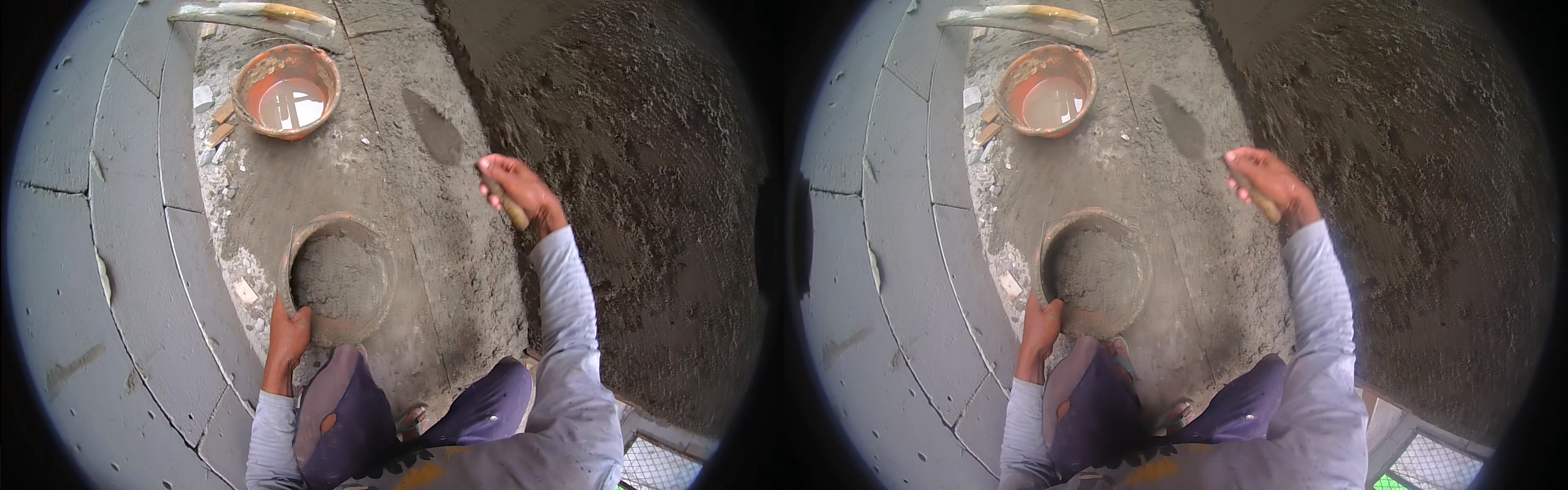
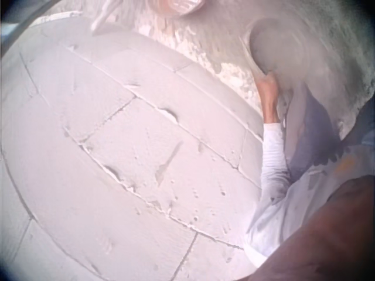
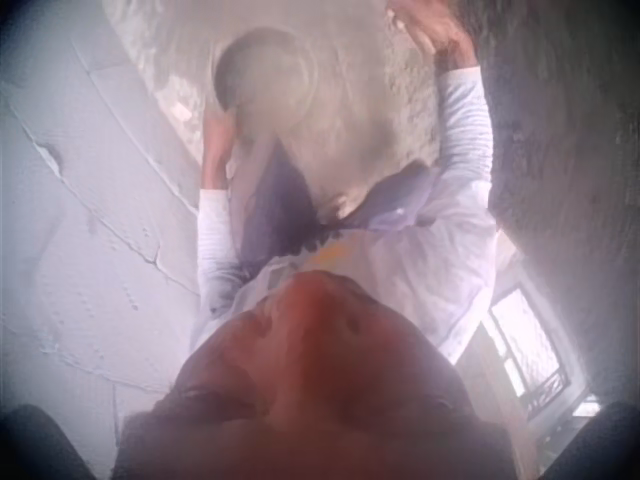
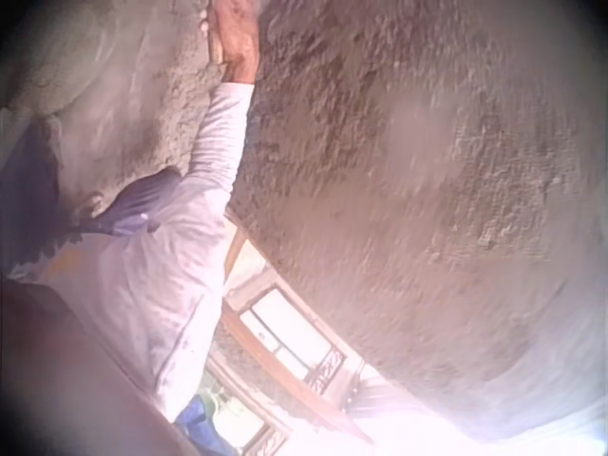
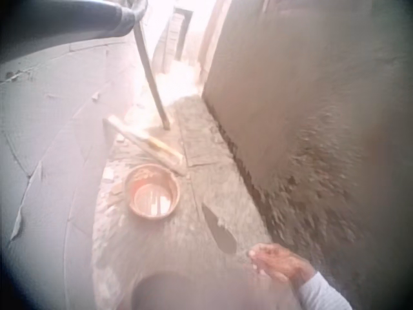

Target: The person scoops wet cement from a basin using a trowel and applies it to a wall, smoothing the surface with a float. The person repeatedly transfers material from a larger basin to a smaller one and continues plastering the wall.

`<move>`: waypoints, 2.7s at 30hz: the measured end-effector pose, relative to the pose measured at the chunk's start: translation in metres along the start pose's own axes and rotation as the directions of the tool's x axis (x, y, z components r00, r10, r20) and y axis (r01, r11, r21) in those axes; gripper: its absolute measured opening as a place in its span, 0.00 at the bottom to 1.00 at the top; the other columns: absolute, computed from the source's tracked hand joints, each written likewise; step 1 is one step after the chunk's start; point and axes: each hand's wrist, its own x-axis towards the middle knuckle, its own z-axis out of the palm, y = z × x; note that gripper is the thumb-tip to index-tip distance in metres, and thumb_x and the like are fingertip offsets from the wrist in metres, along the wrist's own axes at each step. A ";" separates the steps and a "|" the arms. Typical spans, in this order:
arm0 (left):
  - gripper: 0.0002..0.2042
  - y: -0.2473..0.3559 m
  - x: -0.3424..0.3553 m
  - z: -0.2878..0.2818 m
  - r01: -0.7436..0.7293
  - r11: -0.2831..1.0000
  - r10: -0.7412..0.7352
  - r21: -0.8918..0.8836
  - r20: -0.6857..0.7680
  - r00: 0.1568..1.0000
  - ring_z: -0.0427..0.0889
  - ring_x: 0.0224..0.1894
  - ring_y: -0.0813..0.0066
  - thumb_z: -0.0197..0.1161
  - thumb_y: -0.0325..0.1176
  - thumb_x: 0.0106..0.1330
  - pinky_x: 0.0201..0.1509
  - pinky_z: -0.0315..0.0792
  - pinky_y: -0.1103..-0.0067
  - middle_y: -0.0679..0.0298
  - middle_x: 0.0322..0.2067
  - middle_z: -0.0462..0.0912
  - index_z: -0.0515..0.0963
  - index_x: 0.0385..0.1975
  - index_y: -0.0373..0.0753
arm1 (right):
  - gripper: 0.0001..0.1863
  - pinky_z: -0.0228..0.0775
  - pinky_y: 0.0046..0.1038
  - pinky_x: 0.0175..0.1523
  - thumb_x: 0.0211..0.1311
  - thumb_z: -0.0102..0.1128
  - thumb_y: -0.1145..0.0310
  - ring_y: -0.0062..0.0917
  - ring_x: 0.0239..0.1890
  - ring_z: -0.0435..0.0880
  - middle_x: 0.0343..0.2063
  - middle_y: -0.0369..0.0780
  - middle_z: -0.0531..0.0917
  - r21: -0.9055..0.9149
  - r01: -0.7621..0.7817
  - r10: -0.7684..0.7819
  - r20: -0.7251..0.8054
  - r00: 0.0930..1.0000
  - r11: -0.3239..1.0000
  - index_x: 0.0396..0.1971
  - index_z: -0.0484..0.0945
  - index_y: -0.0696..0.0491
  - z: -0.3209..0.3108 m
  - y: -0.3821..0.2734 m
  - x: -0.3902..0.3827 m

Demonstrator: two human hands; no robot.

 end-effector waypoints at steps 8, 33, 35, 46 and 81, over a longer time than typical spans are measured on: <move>0.33 0.002 0.004 -0.005 0.063 0.998 -0.062 0.032 -0.023 0.998 0.81 0.59 0.65 0.53 0.19 0.67 0.65 0.73 0.75 0.55 0.61 0.82 0.67 0.76 0.32 | 0.24 0.80 0.46 0.51 0.80 0.59 0.50 0.53 0.47 0.90 0.44 0.56 0.90 -0.654 0.048 -0.514 -0.544 0.664 0.755 0.55 0.82 0.57 -0.060 0.014 0.095; 0.31 0.006 -0.001 -0.004 0.064 0.998 -0.063 0.011 -0.035 0.997 0.82 0.59 0.64 0.54 0.19 0.66 0.65 0.74 0.74 0.52 0.60 0.84 0.68 0.74 0.30 | 0.19 0.79 0.35 0.40 0.76 0.67 0.51 0.29 0.35 0.86 0.34 0.39 0.85 -0.486 0.107 -0.280 -0.299 0.912 0.867 0.49 0.85 0.53 0.004 0.029 -0.022; 0.31 0.000 -0.002 -0.007 0.069 0.997 -0.068 0.021 -0.049 0.996 0.82 0.59 0.64 0.54 0.19 0.66 0.65 0.74 0.74 0.52 0.60 0.84 0.68 0.74 0.30 | 0.20 0.78 0.33 0.38 0.76 0.67 0.50 0.24 0.31 0.84 0.32 0.37 0.85 -0.213 0.077 -0.099 -0.092 0.991 0.974 0.47 0.86 0.54 0.010 0.019 -0.036; 0.36 -0.002 -0.004 0.008 0.025 0.993 -0.023 0.117 -0.015 1.000 0.78 0.69 0.53 0.56 0.22 0.66 0.74 0.68 0.69 0.44 0.67 0.79 0.61 0.79 0.31 | 0.22 0.77 0.33 0.24 0.79 0.59 0.43 0.23 0.20 0.84 0.24 0.33 0.88 -0.893 0.231 -0.726 -0.140 0.673 0.387 0.55 0.85 0.45 0.009 0.025 -0.083; 0.41 -0.036 -0.025 0.028 -0.242 0.965 0.239 0.097 0.043 0.970 0.81 0.63 0.62 0.56 0.18 0.66 0.67 0.72 0.75 0.49 0.67 0.79 0.55 0.84 0.39 | 0.13 0.77 0.29 0.32 0.76 0.68 0.55 0.18 0.26 0.81 0.25 0.34 0.82 -0.036 0.131 -0.120 0.225 0.967 0.991 0.43 0.84 0.50 0.104 0.134 -0.211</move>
